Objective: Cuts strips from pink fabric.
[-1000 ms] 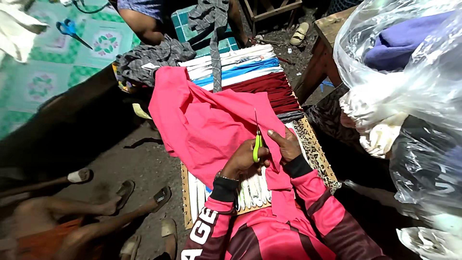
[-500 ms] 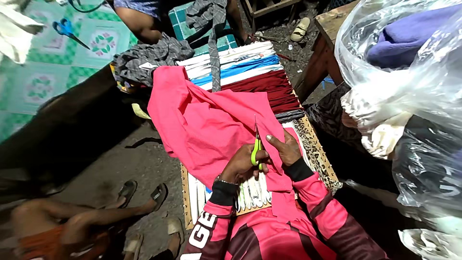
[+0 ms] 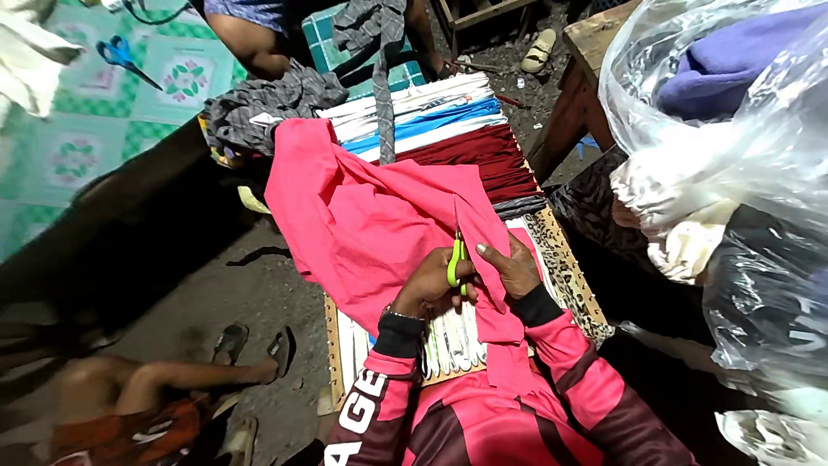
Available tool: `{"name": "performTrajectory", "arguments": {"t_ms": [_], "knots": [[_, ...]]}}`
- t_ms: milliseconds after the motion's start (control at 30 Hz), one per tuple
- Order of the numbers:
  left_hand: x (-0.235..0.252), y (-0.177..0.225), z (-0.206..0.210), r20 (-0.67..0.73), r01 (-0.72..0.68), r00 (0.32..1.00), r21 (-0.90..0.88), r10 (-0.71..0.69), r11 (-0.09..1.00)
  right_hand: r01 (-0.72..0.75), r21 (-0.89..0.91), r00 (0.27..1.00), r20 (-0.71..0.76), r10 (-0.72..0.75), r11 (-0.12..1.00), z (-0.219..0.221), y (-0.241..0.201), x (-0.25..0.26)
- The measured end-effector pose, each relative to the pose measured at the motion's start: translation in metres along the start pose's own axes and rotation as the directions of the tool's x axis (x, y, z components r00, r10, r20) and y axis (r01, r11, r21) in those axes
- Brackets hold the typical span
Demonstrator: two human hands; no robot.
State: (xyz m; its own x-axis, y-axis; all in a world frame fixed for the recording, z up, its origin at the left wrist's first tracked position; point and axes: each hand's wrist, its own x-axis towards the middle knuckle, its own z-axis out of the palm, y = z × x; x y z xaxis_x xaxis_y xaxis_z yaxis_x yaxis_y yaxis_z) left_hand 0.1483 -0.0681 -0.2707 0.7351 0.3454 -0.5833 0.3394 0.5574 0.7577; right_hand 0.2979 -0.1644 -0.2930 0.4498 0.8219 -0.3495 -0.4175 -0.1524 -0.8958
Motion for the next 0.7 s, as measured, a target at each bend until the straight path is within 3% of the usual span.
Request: {"name": "performTrajectory", "arguments": {"t_ms": [367, 700], "knots": [[-0.002, -0.003, 0.0, -0.026, 0.022, 0.999, -0.049, -0.023, 0.999, 0.019, -0.018, 0.999, 0.035, -0.018, 1.0, -0.002, 0.002, -0.008], [0.008, 0.009, -0.01, 0.028, -0.024, 0.999, 0.029, 0.024, 0.999, 0.022, 0.012, 0.999, 0.037, -0.022, 1.0, -0.003, 0.002, -0.009]]}}
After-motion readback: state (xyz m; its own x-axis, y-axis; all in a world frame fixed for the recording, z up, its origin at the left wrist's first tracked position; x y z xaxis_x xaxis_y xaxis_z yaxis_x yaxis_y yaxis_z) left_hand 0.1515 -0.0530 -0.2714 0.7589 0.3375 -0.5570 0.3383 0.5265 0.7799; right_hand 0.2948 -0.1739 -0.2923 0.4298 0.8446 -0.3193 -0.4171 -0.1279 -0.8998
